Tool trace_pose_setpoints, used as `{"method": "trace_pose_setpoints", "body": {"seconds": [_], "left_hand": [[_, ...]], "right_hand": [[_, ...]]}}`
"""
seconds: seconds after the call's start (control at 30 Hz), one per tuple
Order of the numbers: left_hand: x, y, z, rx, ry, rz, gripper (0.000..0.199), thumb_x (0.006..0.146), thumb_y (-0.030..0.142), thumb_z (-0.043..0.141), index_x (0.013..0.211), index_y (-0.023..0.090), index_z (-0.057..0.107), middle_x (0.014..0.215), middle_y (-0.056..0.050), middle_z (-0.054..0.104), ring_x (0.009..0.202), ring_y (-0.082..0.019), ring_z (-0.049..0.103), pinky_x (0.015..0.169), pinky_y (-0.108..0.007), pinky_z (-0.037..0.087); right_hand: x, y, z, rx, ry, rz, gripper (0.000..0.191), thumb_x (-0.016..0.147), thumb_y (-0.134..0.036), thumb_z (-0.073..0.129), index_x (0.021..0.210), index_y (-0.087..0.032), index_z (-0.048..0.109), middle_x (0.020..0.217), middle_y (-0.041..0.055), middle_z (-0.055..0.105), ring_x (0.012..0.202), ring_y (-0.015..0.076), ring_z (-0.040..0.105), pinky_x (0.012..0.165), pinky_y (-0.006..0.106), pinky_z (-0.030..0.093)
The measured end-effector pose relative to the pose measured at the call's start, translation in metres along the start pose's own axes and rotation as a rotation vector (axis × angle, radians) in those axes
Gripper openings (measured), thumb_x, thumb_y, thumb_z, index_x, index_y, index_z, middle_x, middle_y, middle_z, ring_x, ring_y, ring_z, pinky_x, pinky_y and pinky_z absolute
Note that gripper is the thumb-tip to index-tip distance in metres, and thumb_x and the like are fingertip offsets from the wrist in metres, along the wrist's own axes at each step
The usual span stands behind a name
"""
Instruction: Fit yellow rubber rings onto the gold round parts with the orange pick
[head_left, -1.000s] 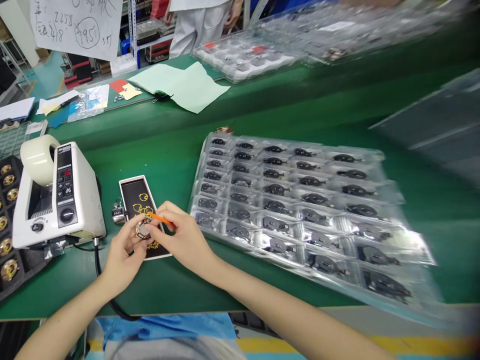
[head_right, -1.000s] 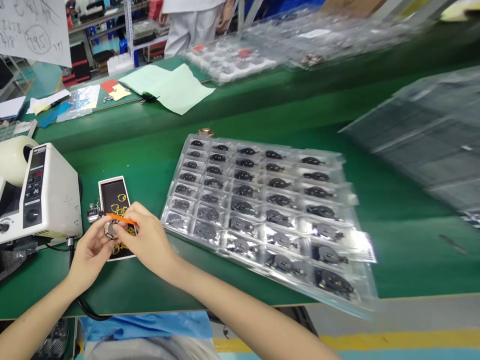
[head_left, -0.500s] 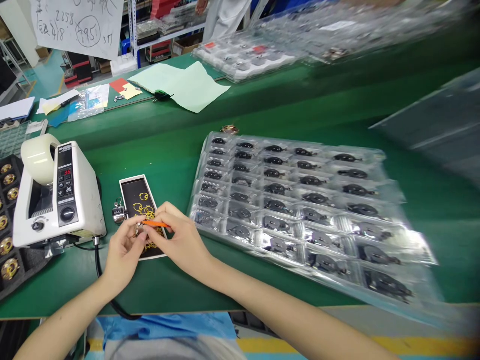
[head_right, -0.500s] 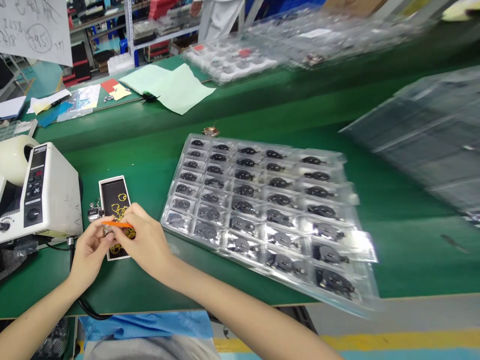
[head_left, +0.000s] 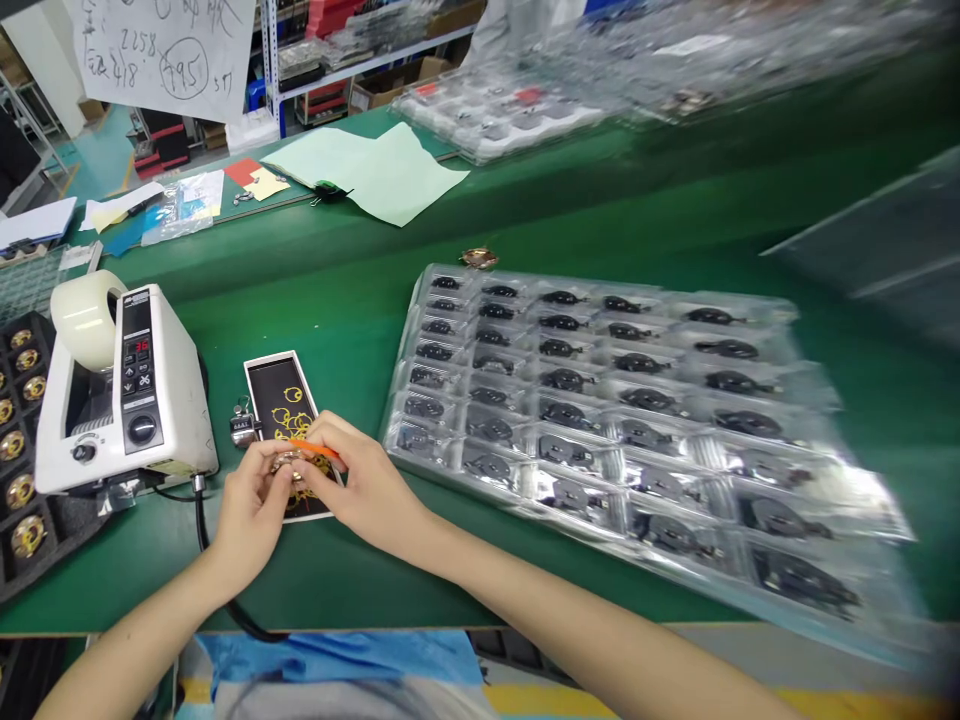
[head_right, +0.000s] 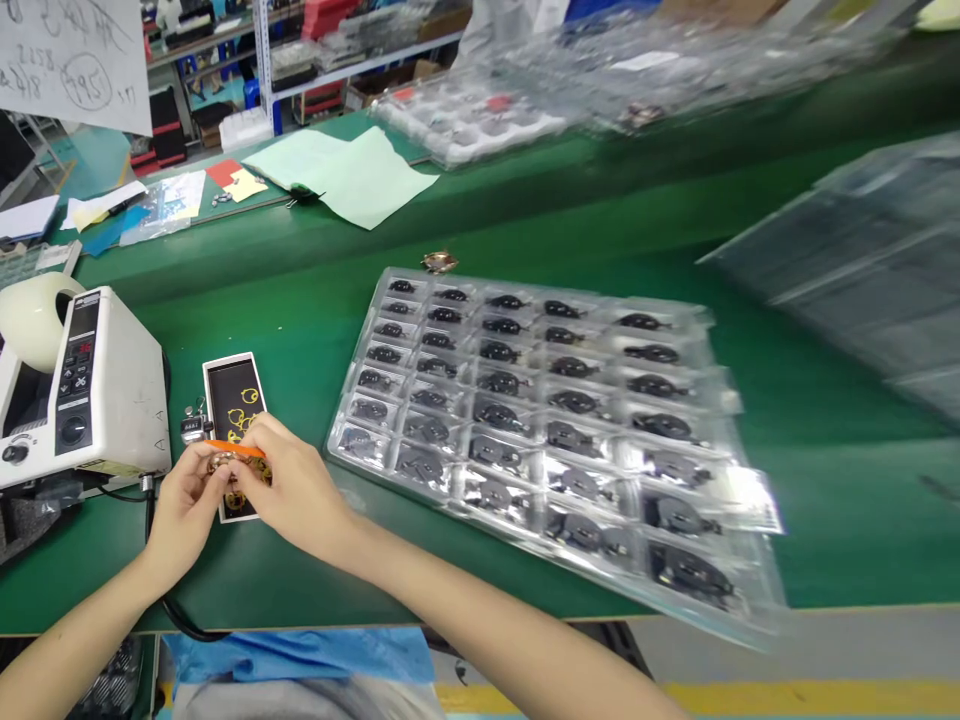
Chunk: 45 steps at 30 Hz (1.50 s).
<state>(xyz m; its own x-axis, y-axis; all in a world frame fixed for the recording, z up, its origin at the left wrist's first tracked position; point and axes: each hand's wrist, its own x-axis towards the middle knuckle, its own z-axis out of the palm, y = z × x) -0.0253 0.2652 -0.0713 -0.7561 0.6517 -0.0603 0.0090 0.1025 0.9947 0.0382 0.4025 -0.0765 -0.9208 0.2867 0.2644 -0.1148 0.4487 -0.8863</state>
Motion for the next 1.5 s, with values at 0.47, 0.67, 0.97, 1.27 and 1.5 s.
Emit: {"method": "trace_pose_setpoints", "body": {"seconds": [0.47,0.67,0.97,1.27,1.5], "left_hand": [[0.005,0.014,-0.006,-0.128,0.054,-0.170,0.024,0.068,0.026,0.073,0.067,0.017,0.050,0.054,0.005,0.057,0.048,-0.007,0.049,0.049,-0.018,0.038],[0.001,0.018,-0.002,-0.235,0.005,-0.192,0.035,0.072,0.039,0.075,0.088,0.016,0.054,0.057,0.004,0.063,0.046,-0.009,0.055,0.043,-0.018,0.043],[-0.007,0.011,0.003,-0.185,0.013,-0.153,0.028,0.077,0.029,0.069,0.097,0.017,0.054,0.065,0.003,0.063,0.051,-0.007,0.056,0.053,-0.018,0.049],[-0.007,0.011,0.002,-0.097,0.020,-0.127,0.024,0.078,0.028,0.066,0.095,0.017,0.051,0.058,0.006,0.059,0.046,-0.006,0.053,0.050,-0.017,0.045],[-0.008,0.013,0.001,-0.071,-0.008,-0.114,0.022,0.079,0.029,0.064,0.092,0.019,0.050,0.057,0.007,0.055,0.045,-0.007,0.051,0.049,-0.018,0.044]], "right_hand": [[-0.017,-0.009,0.002,-0.655,0.390,-0.764,0.014,0.089,-0.011,0.051,0.092,-0.018,0.063,0.082,0.0047,0.071,0.059,0.0120,0.051,0.054,0.025,0.039],[-0.007,0.001,0.000,-0.625,0.352,-0.666,0.010,0.089,-0.009,0.053,0.089,-0.015,0.062,0.085,0.0092,0.073,0.063,0.0149,0.056,0.056,0.027,0.042],[-0.005,0.003,0.001,-0.614,0.312,-0.709,0.011,0.091,-0.010,0.051,0.089,-0.012,0.062,0.077,0.0081,0.072,0.064,0.0150,0.058,0.059,0.027,0.044],[-0.004,0.003,-0.002,-0.596,0.303,-0.747,0.010,0.091,-0.010,0.051,0.090,-0.014,0.060,0.076,0.0076,0.072,0.063,0.0140,0.059,0.057,0.025,0.046],[-0.004,0.003,-0.002,-0.548,0.298,-0.737,0.008,0.089,-0.009,0.053,0.090,-0.013,0.060,0.075,0.0079,0.071,0.062,0.0144,0.060,0.057,0.025,0.048]]}}
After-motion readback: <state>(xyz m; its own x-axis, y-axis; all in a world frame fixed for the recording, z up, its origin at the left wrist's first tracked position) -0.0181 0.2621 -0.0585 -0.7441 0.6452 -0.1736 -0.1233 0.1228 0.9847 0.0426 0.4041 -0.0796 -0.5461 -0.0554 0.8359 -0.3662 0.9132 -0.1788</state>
